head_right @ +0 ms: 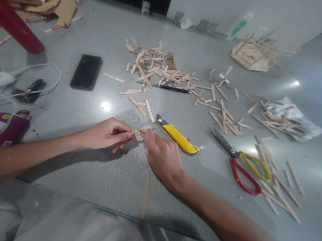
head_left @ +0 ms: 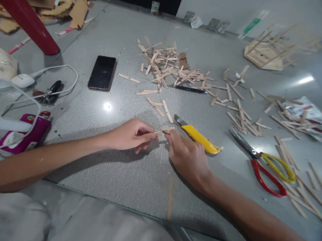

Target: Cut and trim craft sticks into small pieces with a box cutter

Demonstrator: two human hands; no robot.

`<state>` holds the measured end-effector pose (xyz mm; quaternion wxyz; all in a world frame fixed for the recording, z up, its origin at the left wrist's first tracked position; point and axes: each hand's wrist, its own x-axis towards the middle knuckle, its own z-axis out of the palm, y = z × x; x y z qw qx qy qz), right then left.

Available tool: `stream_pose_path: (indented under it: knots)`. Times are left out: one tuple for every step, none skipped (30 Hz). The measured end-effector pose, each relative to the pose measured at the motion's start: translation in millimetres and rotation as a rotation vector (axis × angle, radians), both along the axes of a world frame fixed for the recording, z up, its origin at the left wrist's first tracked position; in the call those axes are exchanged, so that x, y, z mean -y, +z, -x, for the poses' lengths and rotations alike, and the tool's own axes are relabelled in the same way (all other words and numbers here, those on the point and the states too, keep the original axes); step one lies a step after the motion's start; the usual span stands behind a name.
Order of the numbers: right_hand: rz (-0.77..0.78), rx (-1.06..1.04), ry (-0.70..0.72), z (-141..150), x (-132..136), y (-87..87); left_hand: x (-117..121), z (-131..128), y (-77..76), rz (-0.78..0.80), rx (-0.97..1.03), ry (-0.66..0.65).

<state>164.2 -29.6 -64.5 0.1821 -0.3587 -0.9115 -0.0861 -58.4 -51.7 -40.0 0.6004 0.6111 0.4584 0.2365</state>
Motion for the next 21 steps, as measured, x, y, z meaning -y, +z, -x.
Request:
stream_pose_path:
  knots:
    - [-0.015, -0.018, 0.013, -0.1, 0.3, 0.4, 0.7, -0.5, 0.1, -0.007, 0.012, 0.005]
    - [-0.023, -0.028, 0.026, -0.2, 0.6, 0.9, 1.3, -0.9, 0.0, -0.007, 0.022, 0.017]
    - [-0.023, -0.03, 0.035, -0.4, 1.0, 1.3, 1.8, -1.3, -0.1, 0.0, 0.028, 0.03]
    - [-0.018, -0.029, 0.039, -0.5, 1.5, 1.6, 2.3, -1.7, -0.3, 0.004, 0.032, 0.041]
    - [-0.009, -0.028, 0.039, -0.7, 2.0, 1.9, 2.7, -2.0, -0.6, 0.006, 0.032, 0.049]
    - [0.0, -0.03, 0.037, -0.8, 2.6, 2.1, 3.0, -2.2, -1.0, 0.004, 0.03, 0.053]
    - [0.009, -0.029, 0.035, -0.8, 3.2, 2.2, 3.3, -2.4, -1.5, -0.001, 0.026, 0.055]
    - [0.012, -0.027, 0.031, -0.8, 3.7, 2.2, 3.5, -2.5, -2.0, -0.005, 0.021, 0.056]
    - [0.011, -0.024, 0.027, -0.7, 4.1, 2.3, 3.7, -2.6, -2.7, -0.009, 0.018, 0.059]
    - [0.006, -0.018, 0.025, -0.6, 4.4, 2.3, 3.8, -2.6, -3.2, -0.013, 0.015, 0.061]
    - [-0.004, -0.013, 0.023, -0.5, 4.5, 2.4, 3.8, -2.5, -3.7, -0.017, 0.013, 0.063]
    - [-0.019, -0.011, 0.022, -0.4, 4.4, 2.4, 3.8, -2.4, -4.0, -0.02, 0.012, 0.063]
    - [-0.034, -0.008, 0.022, -0.3, 4.2, 2.3, 3.7, -2.3, -4.1, -0.024, 0.009, 0.063]
    - [-0.049, -0.006, 0.024, -0.3, 3.8, 2.2, 3.5, -2.1, -4.0, -0.032, 0.005, 0.063]
    - [-0.063, -0.003, 0.026, -0.4, 3.4, 2.1, 3.3, -1.9, -3.7, -0.046, -0.004, 0.063]
    - [-0.074, 0.005, 0.028, -0.5, 3.0, 1.9, 3.0, -1.7, -3.3, -0.066, -0.016, 0.063]
    - [-0.084, 0.015, 0.029, -0.7, 2.7, 1.8, 2.8, -1.6, -3.0, -0.089, -0.032, 0.063]
    - [-0.09, 0.029, 0.027, -0.9, 2.6, 1.6, 2.6, -1.5, -2.9, -0.113, -0.052, 0.063]
    - [-0.093, 0.047, 0.021, -1.1, 2.8, 1.6, 2.5, -1.5, -3.0, -0.134, -0.072, 0.063]
    - [-0.093, 0.068, 0.012, -1.2, 3.4, 1.7, 2.5, -1.6, -3.3, -0.15, -0.091, 0.064]
    - [-0.086, 0.095, 0.003, -1.3, 4.2, 1.9, 2.6, -1.8, -4.0, -0.16, -0.109, 0.067]
